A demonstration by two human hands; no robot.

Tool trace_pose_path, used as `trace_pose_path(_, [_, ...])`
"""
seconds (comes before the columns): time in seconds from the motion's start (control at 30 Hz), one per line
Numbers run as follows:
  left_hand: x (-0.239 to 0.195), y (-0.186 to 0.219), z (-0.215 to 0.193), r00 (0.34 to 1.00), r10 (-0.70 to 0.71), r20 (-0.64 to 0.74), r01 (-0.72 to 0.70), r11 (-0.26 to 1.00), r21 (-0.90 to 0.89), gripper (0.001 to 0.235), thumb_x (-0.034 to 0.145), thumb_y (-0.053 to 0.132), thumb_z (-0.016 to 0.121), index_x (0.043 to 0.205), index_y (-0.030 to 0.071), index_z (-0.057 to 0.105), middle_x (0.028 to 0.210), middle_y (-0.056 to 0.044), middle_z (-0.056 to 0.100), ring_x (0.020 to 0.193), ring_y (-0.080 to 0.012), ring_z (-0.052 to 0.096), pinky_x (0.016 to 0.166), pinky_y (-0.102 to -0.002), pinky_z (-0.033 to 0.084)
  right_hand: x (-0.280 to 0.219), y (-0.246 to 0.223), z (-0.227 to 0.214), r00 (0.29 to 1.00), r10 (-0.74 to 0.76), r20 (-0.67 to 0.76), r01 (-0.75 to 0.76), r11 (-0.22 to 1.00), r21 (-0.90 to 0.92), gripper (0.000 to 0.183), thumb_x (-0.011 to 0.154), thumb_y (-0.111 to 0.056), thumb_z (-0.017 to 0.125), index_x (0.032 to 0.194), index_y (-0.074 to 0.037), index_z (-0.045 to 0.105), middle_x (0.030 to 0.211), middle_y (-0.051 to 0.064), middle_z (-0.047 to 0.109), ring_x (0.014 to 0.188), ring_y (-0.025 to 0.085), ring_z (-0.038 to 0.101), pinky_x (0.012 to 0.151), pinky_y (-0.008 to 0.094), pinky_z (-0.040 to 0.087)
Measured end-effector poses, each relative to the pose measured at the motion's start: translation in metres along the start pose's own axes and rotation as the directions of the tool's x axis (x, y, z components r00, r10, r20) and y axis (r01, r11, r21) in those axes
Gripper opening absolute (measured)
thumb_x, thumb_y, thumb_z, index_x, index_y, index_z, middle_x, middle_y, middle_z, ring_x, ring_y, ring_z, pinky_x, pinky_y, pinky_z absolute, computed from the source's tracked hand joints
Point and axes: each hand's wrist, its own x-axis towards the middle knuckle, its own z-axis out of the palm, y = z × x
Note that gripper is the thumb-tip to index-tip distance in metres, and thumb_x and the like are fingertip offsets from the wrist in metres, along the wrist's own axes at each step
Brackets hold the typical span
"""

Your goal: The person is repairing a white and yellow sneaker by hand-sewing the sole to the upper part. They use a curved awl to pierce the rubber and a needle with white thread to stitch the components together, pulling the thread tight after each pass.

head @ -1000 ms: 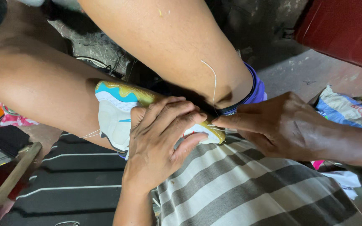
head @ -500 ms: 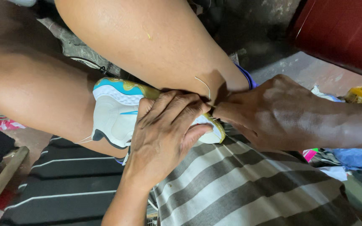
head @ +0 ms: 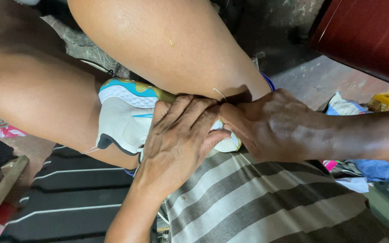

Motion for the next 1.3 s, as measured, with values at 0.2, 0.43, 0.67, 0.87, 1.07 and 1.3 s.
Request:
trace_pose_path(0.2, [-0.032, 0.018, -0.007, 0.965, -0.021, -0.261, 0.018, 1.000, -0.015, 0.040, 0.088, 0.028, 0.080, 0.116, 0.004, 0.067, 0.123, -0.016, 0.063, 0.106, -0.0336, 0.066, 0.091, -0.040, 0.051, -0.016, 0.007, -0.007, 0.974, -0.104, -0.202, 0.115, 0.993, 0.040, 0.008, 0.087, -0.013, 0.067, 0.092, -0.007, 0.064, 0.050, 0.007, 0.061, 0.029, 0.018, 0.056, 0.029, 0.039, 0.044])
trace_pose_path(0.43, [-0.107, -0.001, 0.009, 0.387, -0.588, -0.710, 0.413, 0.799, -0.436, 0.005, 0.105, 0.009, 0.065, 0.101, 0.007, 0.068, 0.087, -0.007, 0.063, 0.069, -0.0137, 0.058, 0.062, -0.021, 0.044, -0.025, 0.025, -0.013, 0.967, -0.092, -0.237, 0.100, 0.995, 0.020, 0.013, 0.087, -0.022, 0.073, 0.096, -0.012, 0.072, 0.066, 0.006, 0.072, 0.042, 0.023, 0.067, 0.039, 0.038, 0.052])
trace_pose_path(0.67, [-0.099, 0.005, 0.029, 0.512, -0.444, -0.736, 0.431, 0.873, -0.227, 0.022, 0.089, -0.001, 0.085, 0.102, 0.001, 0.068, 0.101, -0.014, 0.065, 0.072, -0.0122, 0.062, 0.059, -0.024, 0.050, -0.020, 0.052, -0.005, 0.983, 0.061, -0.174, -0.037, 0.990, 0.136, 0.015, 0.087, -0.019, 0.073, 0.100, -0.011, 0.072, 0.082, 0.005, 0.078, 0.064, 0.020, 0.075, 0.056, 0.035, 0.058])
trace_pose_path(0.87, [-0.100, 0.000, 0.030, 0.449, -0.664, -0.599, 0.267, 0.739, -0.619, 0.045, 0.083, 0.006, 0.082, 0.112, 0.001, 0.048, 0.113, -0.009, 0.062, 0.075, -0.0107, 0.066, 0.066, -0.021, 0.055, -0.020, 0.067, 0.002, 0.984, 0.048, -0.174, -0.021, 0.988, 0.152, 0.023, 0.082, -0.013, 0.073, 0.104, -0.009, 0.071, 0.086, 0.006, 0.077, 0.072, 0.021, 0.075, 0.060, 0.034, 0.056])
trace_pose_path(1.07, [-0.137, -0.013, 0.009, 0.665, -0.575, -0.477, 0.400, 0.813, -0.423, 0.016, 0.092, 0.003, 0.078, 0.096, 0.000, 0.063, 0.087, -0.007, 0.067, 0.070, -0.0144, 0.061, 0.066, -0.027, 0.051, -0.017, 0.067, -0.001, 0.987, 0.091, -0.134, -0.070, 0.986, 0.151, 0.023, 0.084, -0.018, 0.075, 0.106, -0.011, 0.071, 0.087, 0.005, 0.078, 0.073, 0.020, 0.077, 0.060, 0.034, 0.058])
trace_pose_path(1.3, [-0.141, -0.014, -0.008, 0.682, -0.583, -0.442, 0.458, 0.811, -0.364, 0.014, 0.089, 0.009, 0.080, 0.092, 0.001, 0.068, 0.078, -0.008, 0.058, 0.063, -0.0174, 0.057, 0.059, -0.031, 0.047, -0.035, -0.011, -0.001, 0.814, -0.217, -0.539, 0.017, 0.936, -0.352, 0.039, 0.080, -0.028, 0.078, 0.112, -0.006, 0.071, 0.101, 0.009, 0.073, 0.086, 0.021, 0.069, 0.073, 0.035, 0.059])
